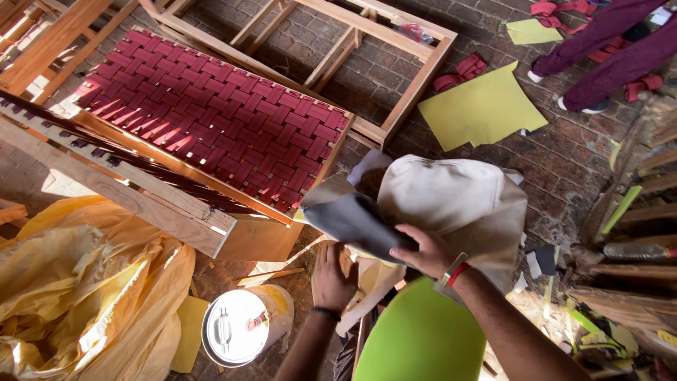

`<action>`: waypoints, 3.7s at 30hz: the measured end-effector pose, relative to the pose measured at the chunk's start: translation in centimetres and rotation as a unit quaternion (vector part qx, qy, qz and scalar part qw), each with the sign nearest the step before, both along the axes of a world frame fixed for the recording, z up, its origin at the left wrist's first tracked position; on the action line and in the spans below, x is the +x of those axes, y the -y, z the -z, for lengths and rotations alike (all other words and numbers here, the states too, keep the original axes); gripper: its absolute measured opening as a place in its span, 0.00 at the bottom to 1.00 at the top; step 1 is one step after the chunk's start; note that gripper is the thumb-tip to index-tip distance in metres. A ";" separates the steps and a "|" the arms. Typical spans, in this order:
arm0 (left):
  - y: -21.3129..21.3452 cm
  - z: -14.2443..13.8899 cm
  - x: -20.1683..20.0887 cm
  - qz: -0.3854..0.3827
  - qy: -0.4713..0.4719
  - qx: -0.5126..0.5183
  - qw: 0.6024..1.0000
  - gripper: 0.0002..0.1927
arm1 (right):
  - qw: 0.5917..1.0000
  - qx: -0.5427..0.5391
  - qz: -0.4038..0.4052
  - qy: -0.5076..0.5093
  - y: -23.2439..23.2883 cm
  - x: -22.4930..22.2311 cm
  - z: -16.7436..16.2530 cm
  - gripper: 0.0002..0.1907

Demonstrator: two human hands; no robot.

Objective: The person staples fabric onto a foam cushion using a pneumatic staple gun, trims excess fabric with scissors, and places the cushion on a sofa. They then pick up a foam block and a fabric cover, and fit the cover over the foam block.

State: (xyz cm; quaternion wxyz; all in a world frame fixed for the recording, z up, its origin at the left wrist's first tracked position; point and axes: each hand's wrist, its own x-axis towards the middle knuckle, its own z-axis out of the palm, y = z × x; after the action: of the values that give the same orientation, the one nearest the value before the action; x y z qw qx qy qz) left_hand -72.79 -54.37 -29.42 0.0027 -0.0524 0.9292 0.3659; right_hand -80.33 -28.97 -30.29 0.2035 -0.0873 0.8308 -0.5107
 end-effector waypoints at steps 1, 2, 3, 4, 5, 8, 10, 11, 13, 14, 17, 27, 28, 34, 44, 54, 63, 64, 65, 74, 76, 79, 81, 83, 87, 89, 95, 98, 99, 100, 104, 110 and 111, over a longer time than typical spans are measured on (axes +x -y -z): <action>-0.4 -1.9 -0.9 0.049 -0.124 -0.019 0.991 0.31 | 0.999 -0.007 0.043 0.016 -1.5 0.7 -0.1 0.29; -1.0 -3.4 -2.0 0.109 -0.121 -0.049 0.985 0.34 | 0.995 -0.016 0.089 0.032 -3.1 1.5 -0.1 0.26; -1.8 -4.4 -3.1 0.169 -0.119 -0.078 0.975 0.36 | 0.990 0.056 0.126 -0.036 -5.4 2.1 -0.3 0.24; -3.1 -5.0 -4.1 0.219 -0.106 -0.093 0.966 0.41 | 0.973 0.129 0.162 -0.102 -8.3 2.5 -0.5 0.22; -4.7 -5.0 -4.9 0.267 -0.094 -0.110 0.953 0.45 | 0.960 0.127 0.136 -0.211 -11.5 2.7 -0.8 0.21; -7.7 -3.6 -5.9 0.348 -0.064 -0.209 0.911 0.49 | 0.937 0.200 0.095 -0.270 -18.3 4.3 -0.6 0.28; -8.7 -2.1 -6.6 0.346 -0.062 -0.239 0.905 0.41 | 0.945 0.224 0.081 -0.224 -20.5 5.0 0.0 0.35; -8.7 -1.7 -6.9 0.330 -0.068 -0.227 0.914 0.33 | 0.954 0.212 0.073 -0.201 -20.8 5.3 0.3 0.38; -8.7 -1.6 -6.9 0.309 -0.079 -0.180 0.931 0.22 | 0.958 0.207 0.094 -0.176 -20.5 5.4 1.0 0.44; -8.8 -2.1 -6.4 0.302 -0.086 -0.143 0.939 0.20 | 0.953 0.216 0.120 -0.175 -20.0 5.2 1.2 0.47; -10.1 -4.7 -3.6 0.300 -0.193 -0.029 0.934 0.11 | 0.954 0.080 0.259 -0.129 -18.8 3.5 1.8 0.47; -14.3 -6.6 -1.4 0.259 0.049 -0.100 0.959 0.13 | 0.862 0.256 0.262 -0.350 -18.2 -5.1 4.4 0.19; -14.0 -6.5 -1.7 0.258 0.066 -0.114 0.957 0.15 | 0.859 0.227 0.290 -0.355 -18.3 -5.5 4.5 0.15; -15.1 -5.7 0.3 0.347 0.034 -0.096 0.932 0.09 | 0.844 0.137 0.452 -0.254 -22.7 -4.5 3.9 0.10; -13.4 -5.4 -0.6 0.445 0.202 -0.093 0.867 0.18 | 0.843 -0.160 0.481 0.181 -21.7 2.0 5.1 0.31; -21.5 -6.0 -1.9 0.417 0.190 -0.005 0.889 0.41 | 0.887 0.048 0.459 0.008 -22.5 1.7 9.8 0.14; -23.1 -1.8 0.3 0.484 0.075 -0.035 0.871 0.31 | 0.884 0.057 0.456 0.084 -21.4 9.6 13.8 0.12; -22.6 -0.9 0.7 0.489 0.068 -0.026 0.869 0.31 | 0.883 0.019 0.455 0.115 -21.0 9.0 14.6 0.12; -21.9 0.1 0.4 0.463 0.138 0.035 0.875 0.27 | 0.877 -0.012 0.458 0.143 -21.1 8.3 15.2 0.13; -9.6 4.4 -19.8 -0.093 0.281 0.309 0.904 0.20 | 0.806 -0.242 0.413 0.348 -25.0 -1.9 7.0 0.21; -11.5 5.6 -21.4 -0.093 0.397 0.336 0.849 0.21 | 0.815 -0.246 0.371 0.373 -24.5 -4.6 5.8 0.24; -13.8 7.6 -22.8 -0.048 0.498 0.306 0.810 0.20 | 0.889 -0.131 0.280 0.339 -24.3 -7.5 6.3 0.20; -14.2 9.0 -23.7 -0.015 0.510 0.255 0.821 0.19 | 0.931 -0.005 0.205 0.301 -24.9 -8.2 7.2 0.20; -14.3 10.4 -25.0 0.011 0.481 0.192 0.855 0.19 | 0.952 0.119 0.120 0.254 -25.0 -8.5 8.1 0.19; -14.2 12.8 -26.4 0.071 0.294 0.000 0.953 0.18 | 0.933 0.099 0.270 0.215 -24.3 -8.2 9.3 0.17; -14.0 13.5 -27.4 0.076 0.212 -0.073 0.972 0.18 | 0.916 0.093 0.343 0.185 -23.9 -7.9 9.5 0.17; -17.3 13.5 -32.3 0.082 0.129 -0.007 0.988 0.17 | 0.933 0.174 0.309 0.051 -23.5 -4.5 11.2 0.16; -19.1 13.3 -32.4 0.154 0.160 -0.077 0.972 0.19 | 0.936 0.181 0.302 0.030 -23.2 -2.6 12.6 0.16; -19.3 13.3 -32.0 0.164 0.172 -0.080 0.968 0.20 | 0.936 0.180 0.300 0.026 -23.3 -2.3 12.9 0.16; -19.2 13.5 -31.4 0.166 0.184 -0.083 0.965 0.20 | 0.938 0.179 0.296 0.022 -23.3 -2.1 13.2 0.16; -18.0 14.6 -29.7 0.137 0.154 -0.065 0.976 0.20 | 0.937 0.177 0.301 0.007 -23.6 -3.1 13.4 0.16; -17.2 18.5 -29.0 0.033 0.227 -0.092 0.969 0.22 | 0.939 0.178 0.295 -0.011 -21.7 -3.9 13.5 0.17; -17.2 19.1 -28.7 0.041 0.220 -0.090 0.970 0.23 | 0.939 0.178 0.295 -0.014 -21.2 -3.7 13.7 0.18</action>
State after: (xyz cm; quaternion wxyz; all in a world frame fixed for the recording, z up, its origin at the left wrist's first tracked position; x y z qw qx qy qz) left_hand -101.52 -37.20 -48.50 0.2174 -0.0940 0.9362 0.2597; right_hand -84.05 -7.80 -43.95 0.0447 0.1922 0.8994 -0.3900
